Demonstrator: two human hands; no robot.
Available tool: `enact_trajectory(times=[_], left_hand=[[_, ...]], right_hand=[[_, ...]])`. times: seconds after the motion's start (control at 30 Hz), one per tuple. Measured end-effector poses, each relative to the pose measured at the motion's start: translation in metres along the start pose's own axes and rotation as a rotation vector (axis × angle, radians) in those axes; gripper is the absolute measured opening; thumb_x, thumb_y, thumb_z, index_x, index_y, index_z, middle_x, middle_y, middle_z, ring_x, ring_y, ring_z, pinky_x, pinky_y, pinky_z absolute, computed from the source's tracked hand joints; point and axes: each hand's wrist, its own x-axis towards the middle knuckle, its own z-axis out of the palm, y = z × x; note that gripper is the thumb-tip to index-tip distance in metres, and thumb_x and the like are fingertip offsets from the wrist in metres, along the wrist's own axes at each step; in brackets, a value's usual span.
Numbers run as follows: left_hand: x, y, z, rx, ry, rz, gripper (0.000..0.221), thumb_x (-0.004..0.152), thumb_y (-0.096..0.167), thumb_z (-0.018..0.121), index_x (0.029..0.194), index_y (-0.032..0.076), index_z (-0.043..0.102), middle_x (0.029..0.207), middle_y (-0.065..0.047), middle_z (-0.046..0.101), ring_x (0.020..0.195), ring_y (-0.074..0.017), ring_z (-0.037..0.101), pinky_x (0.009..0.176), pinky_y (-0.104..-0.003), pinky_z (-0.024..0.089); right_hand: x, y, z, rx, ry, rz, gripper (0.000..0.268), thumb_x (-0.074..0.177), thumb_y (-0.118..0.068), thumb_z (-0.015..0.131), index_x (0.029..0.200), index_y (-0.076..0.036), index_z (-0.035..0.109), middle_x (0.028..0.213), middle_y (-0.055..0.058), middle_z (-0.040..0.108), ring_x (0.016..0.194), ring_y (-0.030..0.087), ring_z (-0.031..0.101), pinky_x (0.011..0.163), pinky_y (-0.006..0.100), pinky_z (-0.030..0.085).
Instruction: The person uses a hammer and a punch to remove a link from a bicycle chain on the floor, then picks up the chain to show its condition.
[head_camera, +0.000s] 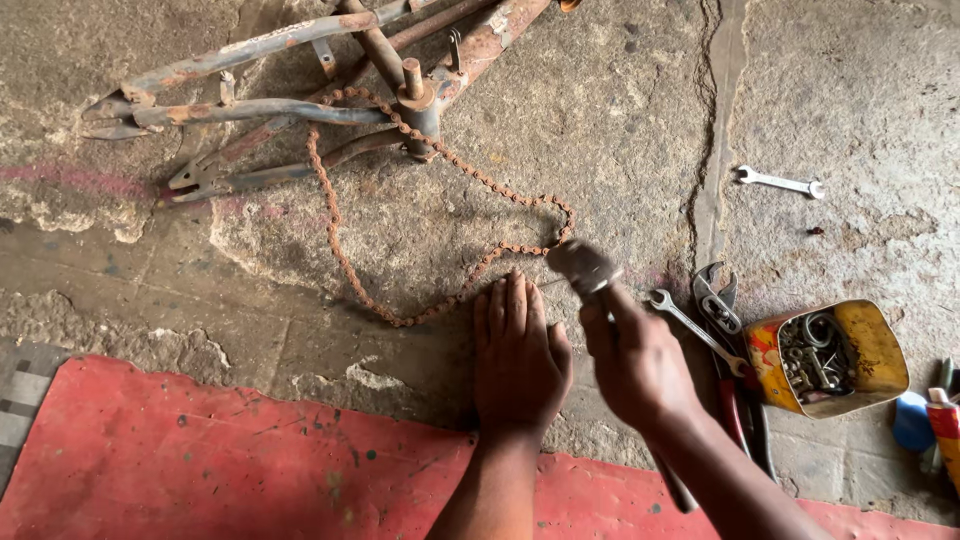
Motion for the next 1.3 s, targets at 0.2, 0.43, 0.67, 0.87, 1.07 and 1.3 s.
enact_trajectory(times=[0.2,0.43,0.67,0.87,1.07,1.3], left_hand=[[0.002,0.0,-0.003,-0.005,0.012,0.017,0.058,0.092,0.024,0.053,0.139,-0.011,0.051,0.15,-0.027,0.048,0.142,-0.042,0.043,0.122,-0.056,0.025],[0.001,0.0,-0.004,-0.024,0.036,0.033,0.058,0.092,0.023,0.052,0.138,-0.011,0.051,0.149,-0.026,0.05,0.141,-0.042,0.044,0.122,-0.056,0.027],[0.001,0.0,-0.002,-0.006,0.012,0.02,0.057,0.092,0.022,0.053,0.138,-0.01,0.051,0.151,-0.026,0.048,0.143,-0.041,0.043,0.123,-0.056,0.026],[0.005,-0.003,-0.003,-0.005,-0.089,-0.021,0.059,0.091,0.021,0.054,0.141,-0.009,0.048,0.151,-0.024,0.044,0.144,-0.0398,0.039,0.123,-0.055,0.024],[0.002,-0.001,-0.001,0.004,-0.01,-0.031,0.066,0.094,0.026,0.057,0.149,-0.008,0.042,0.153,-0.022,0.042,0.142,-0.0401,0.039,0.12,-0.052,0.027],[0.003,0.001,-0.003,-0.05,-0.007,-0.086,0.061,0.096,0.024,0.057,0.146,-0.008,0.044,0.152,-0.024,0.043,0.14,-0.044,0.04,0.118,-0.052,0.031]], right_hand=[[0.008,0.0,0.005,-0.102,-0.054,0.03,0.04,0.1,-0.037,0.048,0.136,-0.021,0.058,0.073,0.019,0.072,0.059,0.034,0.071,0.057,0.047,0.054],[0.011,-0.002,0.004,-0.048,-0.038,0.072,0.04,0.101,-0.039,0.047,0.137,-0.024,0.058,0.076,0.02,0.073,0.064,0.036,0.072,0.059,0.048,0.054],[0.014,0.001,0.004,-0.11,-0.06,0.095,0.041,0.101,-0.04,0.046,0.137,-0.025,0.057,0.074,0.019,0.073,0.062,0.035,0.073,0.057,0.049,0.054],[0.014,0.007,0.006,-0.232,-0.172,0.103,0.039,0.106,-0.042,0.039,0.138,-0.026,0.056,0.07,0.01,0.071,0.052,0.027,0.063,0.05,0.044,0.051],[0.006,0.051,0.024,0.632,0.063,0.068,0.025,0.105,-0.026,0.054,0.112,-0.006,0.065,0.068,0.004,0.055,0.055,0.01,0.051,0.047,0.029,0.042],[0.019,0.06,0.032,0.612,0.196,0.059,0.02,0.1,-0.025,0.059,0.098,-0.005,0.059,0.063,0.003,0.057,0.048,0.011,0.056,0.044,0.029,0.047]])
